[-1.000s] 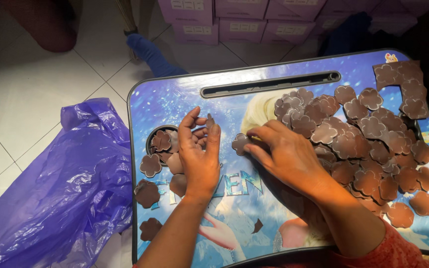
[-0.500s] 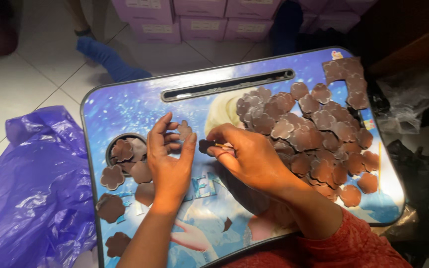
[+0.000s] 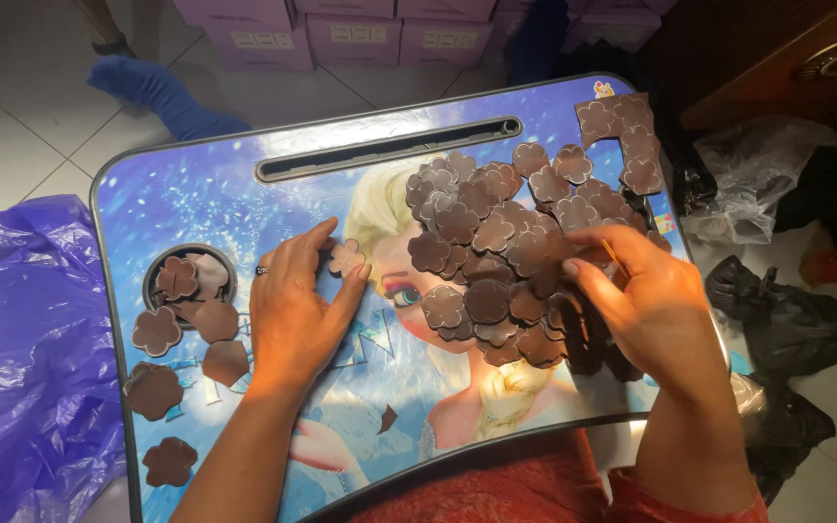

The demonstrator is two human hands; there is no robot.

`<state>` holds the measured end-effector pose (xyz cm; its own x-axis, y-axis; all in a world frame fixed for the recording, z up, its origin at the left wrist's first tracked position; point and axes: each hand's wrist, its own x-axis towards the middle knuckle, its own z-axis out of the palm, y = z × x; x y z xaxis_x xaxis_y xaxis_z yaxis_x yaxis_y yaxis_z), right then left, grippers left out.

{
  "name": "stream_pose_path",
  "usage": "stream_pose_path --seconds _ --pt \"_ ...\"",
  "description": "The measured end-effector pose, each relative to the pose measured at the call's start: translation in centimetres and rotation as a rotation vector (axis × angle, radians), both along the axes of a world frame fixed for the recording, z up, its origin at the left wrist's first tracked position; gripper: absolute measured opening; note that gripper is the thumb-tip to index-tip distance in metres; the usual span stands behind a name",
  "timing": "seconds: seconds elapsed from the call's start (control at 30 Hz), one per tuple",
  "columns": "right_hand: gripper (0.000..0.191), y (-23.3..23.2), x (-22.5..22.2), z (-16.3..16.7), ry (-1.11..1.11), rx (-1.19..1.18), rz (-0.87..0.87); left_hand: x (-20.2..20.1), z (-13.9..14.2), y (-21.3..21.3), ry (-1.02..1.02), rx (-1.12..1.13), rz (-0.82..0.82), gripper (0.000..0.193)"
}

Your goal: The person sits on the floor with a lap desk covered in brown flower-shaped cut pieces. They hold each piece and use a small stick tool to trim and clean the edges, then set the finished piece on a pile and pick up the next one.

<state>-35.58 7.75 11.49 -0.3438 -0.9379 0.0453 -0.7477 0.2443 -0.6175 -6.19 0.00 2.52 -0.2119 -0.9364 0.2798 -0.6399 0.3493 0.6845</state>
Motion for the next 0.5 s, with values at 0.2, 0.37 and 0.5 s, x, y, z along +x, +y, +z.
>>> stream_pose_path --seconds 0.2,0.37,0.5 --pt "0.019 6.0 -1.8 -3.4 0.013 -0.024 -0.138 -0.3 -0.1 0.3 -0.048 -0.044 0.009 0.052" --pt "0.02 9.8 -0.1 -6.1 0.223 -0.263 0.159 -0.6 -0.1 0.3 -0.125 -0.101 0.012 0.051" --pt "0.026 10.8 1.6 -7.9 0.322 -0.311 0.317 -1.3 -0.1 0.5 -0.196 -0.229 -0.042 0.05"
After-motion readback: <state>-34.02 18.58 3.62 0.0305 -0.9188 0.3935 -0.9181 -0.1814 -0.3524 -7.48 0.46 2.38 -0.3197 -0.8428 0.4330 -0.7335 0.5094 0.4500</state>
